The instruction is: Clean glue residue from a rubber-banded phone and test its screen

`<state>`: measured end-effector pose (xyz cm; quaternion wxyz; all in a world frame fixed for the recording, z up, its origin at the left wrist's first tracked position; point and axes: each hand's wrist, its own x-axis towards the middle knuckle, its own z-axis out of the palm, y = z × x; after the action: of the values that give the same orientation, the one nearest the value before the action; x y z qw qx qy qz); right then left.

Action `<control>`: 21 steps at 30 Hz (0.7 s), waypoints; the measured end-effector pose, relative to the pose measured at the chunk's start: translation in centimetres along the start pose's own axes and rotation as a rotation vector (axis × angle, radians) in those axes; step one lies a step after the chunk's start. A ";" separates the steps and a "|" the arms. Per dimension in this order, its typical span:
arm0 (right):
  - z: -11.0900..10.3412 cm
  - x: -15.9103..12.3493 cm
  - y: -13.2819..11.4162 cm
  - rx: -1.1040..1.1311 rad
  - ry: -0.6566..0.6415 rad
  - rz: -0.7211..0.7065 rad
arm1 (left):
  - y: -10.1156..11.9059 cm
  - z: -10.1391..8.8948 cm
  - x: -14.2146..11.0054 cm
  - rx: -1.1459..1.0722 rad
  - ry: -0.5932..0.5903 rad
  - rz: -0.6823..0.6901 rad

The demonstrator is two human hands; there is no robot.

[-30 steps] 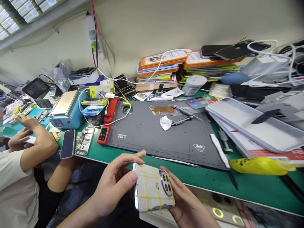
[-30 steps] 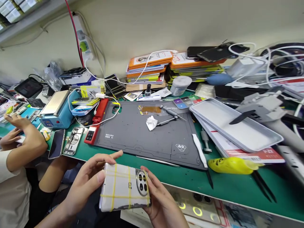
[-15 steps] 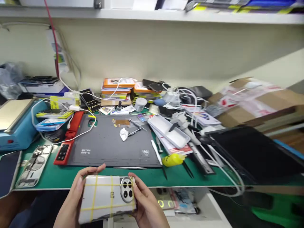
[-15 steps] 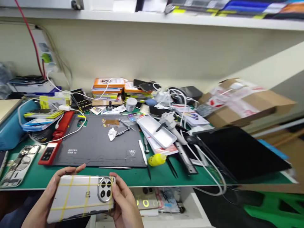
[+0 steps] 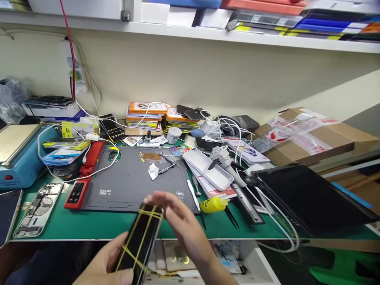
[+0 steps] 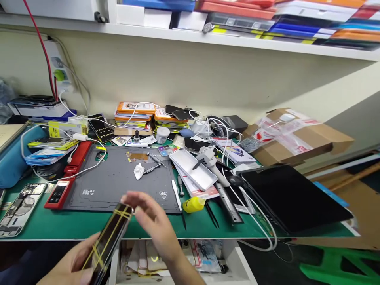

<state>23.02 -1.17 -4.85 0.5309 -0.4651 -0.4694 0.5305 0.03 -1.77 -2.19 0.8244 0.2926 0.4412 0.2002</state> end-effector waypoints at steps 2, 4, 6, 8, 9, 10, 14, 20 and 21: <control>-0.9 3.1 -0.5 -0.363 0.141 0.030 | 1.1 -0.1 0.0 0.079 0.222 0.014; -1.7 6.3 -0.5 -0.509 0.244 0.031 | 2.1 -0.3 0.6 0.173 0.399 0.109; -2.2 9.0 0.0 -0.615 0.318 0.036 | 2.7 -0.6 1.6 0.241 0.491 0.226; -2.5 10.7 0.5 -0.665 0.341 0.038 | 2.8 -1.0 2.5 0.286 0.518 0.311; -2.6 11.1 0.7 -0.669 0.336 0.038 | 2.7 -1.2 2.8 0.296 0.514 0.329; -2.7 11.3 0.8 -0.662 0.324 0.039 | 2.6 -1.3 3.0 0.292 0.502 0.334; -3.6 9.5 0.8 -0.506 0.219 0.100 | 1.8 -1.4 3.0 0.149 0.402 0.319; -4.9 5.9 0.8 -0.277 0.174 0.234 | 1.6 -1.5 3.9 0.004 0.332 0.277; -5.0 5.7 0.8 -0.254 0.178 0.245 | 1.6 -1.5 4.3 0.003 0.339 0.263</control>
<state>27.83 4.51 -6.21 0.4389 -0.6271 -0.4234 0.4846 0.89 2.42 -4.42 0.7048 0.3108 0.5318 0.3518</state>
